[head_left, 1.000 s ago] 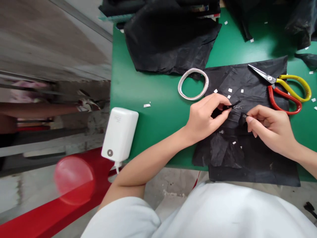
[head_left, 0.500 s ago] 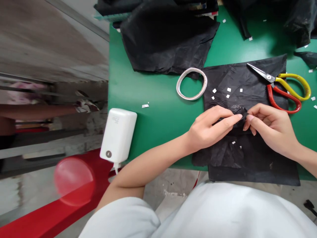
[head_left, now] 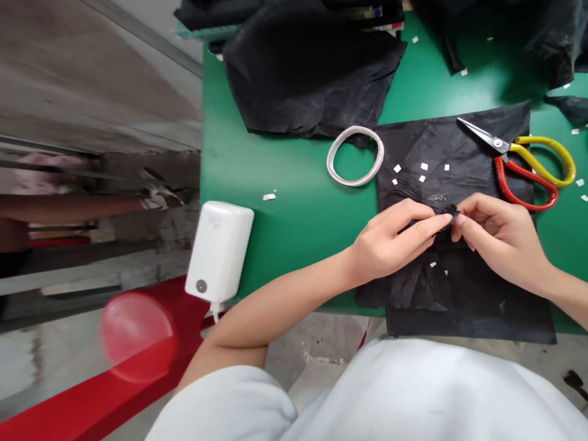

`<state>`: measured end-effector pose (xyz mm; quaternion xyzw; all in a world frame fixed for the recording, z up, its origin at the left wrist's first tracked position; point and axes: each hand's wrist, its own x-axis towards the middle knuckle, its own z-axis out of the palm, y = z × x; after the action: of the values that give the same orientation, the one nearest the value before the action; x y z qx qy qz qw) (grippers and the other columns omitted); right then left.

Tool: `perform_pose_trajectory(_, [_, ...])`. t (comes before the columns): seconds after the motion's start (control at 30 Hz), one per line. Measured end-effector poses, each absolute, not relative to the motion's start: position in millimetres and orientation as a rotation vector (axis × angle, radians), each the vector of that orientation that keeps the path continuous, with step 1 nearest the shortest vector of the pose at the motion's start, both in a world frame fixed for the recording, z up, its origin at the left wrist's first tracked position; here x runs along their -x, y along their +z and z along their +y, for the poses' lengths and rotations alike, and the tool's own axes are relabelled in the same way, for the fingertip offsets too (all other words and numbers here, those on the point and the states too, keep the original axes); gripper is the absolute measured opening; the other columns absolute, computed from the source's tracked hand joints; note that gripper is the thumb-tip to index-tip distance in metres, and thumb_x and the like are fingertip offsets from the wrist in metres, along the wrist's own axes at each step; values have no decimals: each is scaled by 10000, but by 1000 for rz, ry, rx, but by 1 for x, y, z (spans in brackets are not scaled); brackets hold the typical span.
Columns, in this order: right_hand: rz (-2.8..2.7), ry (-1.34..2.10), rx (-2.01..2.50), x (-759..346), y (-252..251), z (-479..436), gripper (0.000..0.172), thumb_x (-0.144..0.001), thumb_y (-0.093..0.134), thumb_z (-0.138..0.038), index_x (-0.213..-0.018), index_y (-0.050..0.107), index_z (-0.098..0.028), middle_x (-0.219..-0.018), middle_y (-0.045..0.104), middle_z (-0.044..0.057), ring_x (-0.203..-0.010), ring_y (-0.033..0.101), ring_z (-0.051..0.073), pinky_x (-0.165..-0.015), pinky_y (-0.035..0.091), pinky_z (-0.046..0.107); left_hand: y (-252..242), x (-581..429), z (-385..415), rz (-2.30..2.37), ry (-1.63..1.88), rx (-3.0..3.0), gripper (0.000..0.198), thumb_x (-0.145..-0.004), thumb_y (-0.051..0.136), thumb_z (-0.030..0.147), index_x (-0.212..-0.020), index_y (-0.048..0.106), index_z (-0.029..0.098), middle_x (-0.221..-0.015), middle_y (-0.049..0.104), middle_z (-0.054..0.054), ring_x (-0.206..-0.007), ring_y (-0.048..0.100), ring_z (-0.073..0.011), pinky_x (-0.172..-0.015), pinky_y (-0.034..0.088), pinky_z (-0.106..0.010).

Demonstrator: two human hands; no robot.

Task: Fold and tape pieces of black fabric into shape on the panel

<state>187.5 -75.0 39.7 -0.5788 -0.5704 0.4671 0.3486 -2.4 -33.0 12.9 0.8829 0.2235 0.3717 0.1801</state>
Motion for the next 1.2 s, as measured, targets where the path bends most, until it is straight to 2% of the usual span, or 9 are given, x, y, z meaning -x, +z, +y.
perform_pose_trajectory(0.13, [-1501,1186,1484,-187,38,-75,96,-839,551,-179,-745,567,-189,-585,597,-39,-463,478,50,-419,367,174,11,2,-32,599,1049,-2465,238,-846,611,83,-1075,629,142,-889,655,-41,-810,604,-101,-747,545,-225])
perform_pose_trajectory(0.37, [-1513,1172,1442,-190,35,-77,86,-842,553,-191,-759,572,-204,-620,598,-27,-537,541,85,-489,422,203,12,1,-29,580,1076,-2426,250,-824,614,62,-1047,652,170,-894,639,-41,-824,593,-108,-748,554,-239])
perform_pose_trajectory(0.57, [-1498,1237,1324,-194,36,-77,168,-898,517,-278,-754,576,-213,-650,599,-14,-537,514,90,-499,415,225,12,3,-28,544,1038,-2455,254,-851,603,101,-1084,641,195,-1055,658,-74,-955,639,-135,-832,572,-276])
perform_pose_trajectory(0.7, [-1470,1222,1372,-192,37,-76,197,-893,554,-305,-727,570,-200,-607,568,-27,-509,483,72,-455,373,203,8,2,-28,518,1110,-2495,219,-856,613,135,-1067,653,175,-1028,688,-87,-957,654,-160,-833,573,-295])
perform_pose_trajectory(0.83, [-1471,1169,1434,-190,37,-77,204,-898,553,-281,-712,567,-198,-575,546,-42,-467,438,55,-433,347,200,8,1,-28,490,1123,-2578,269,-819,634,106,-1084,648,149,-1048,687,-112,-975,656,-183,-846,573,-319])
perform_pose_trajectory(0.97, [-1533,1048,1471,-192,36,-78,184,-896,543,-273,-725,566,-209,-576,546,-35,-474,458,71,-447,362,220,16,2,-28,527,1086,-2389,310,-853,591,290,-1131,610,153,-1135,642,-141,-1055,632,-216,-877,571,-371])
perform_pose_trajectory(1.07, [-1662,948,1424,-193,36,-79,170,-881,555,-270,-720,580,-222,-565,544,-29,-481,462,86,-464,370,242,22,3,-25,545,974,-2185,417,-878,540,399,-1228,534,171,-1209,620,-147,-1143,601,-239,-969,533,-410])
perform_pose_trajectory(1.2, [-1743,896,1320,-196,34,-80,147,-876,565,-264,-735,599,-243,-574,545,-26,-480,447,92,-465,361,262,20,4,-21,414,754,-1938,460,-871,559,381,-1279,466,190,-1200,618,-132,-1126,614,-228,-977,527,-374])
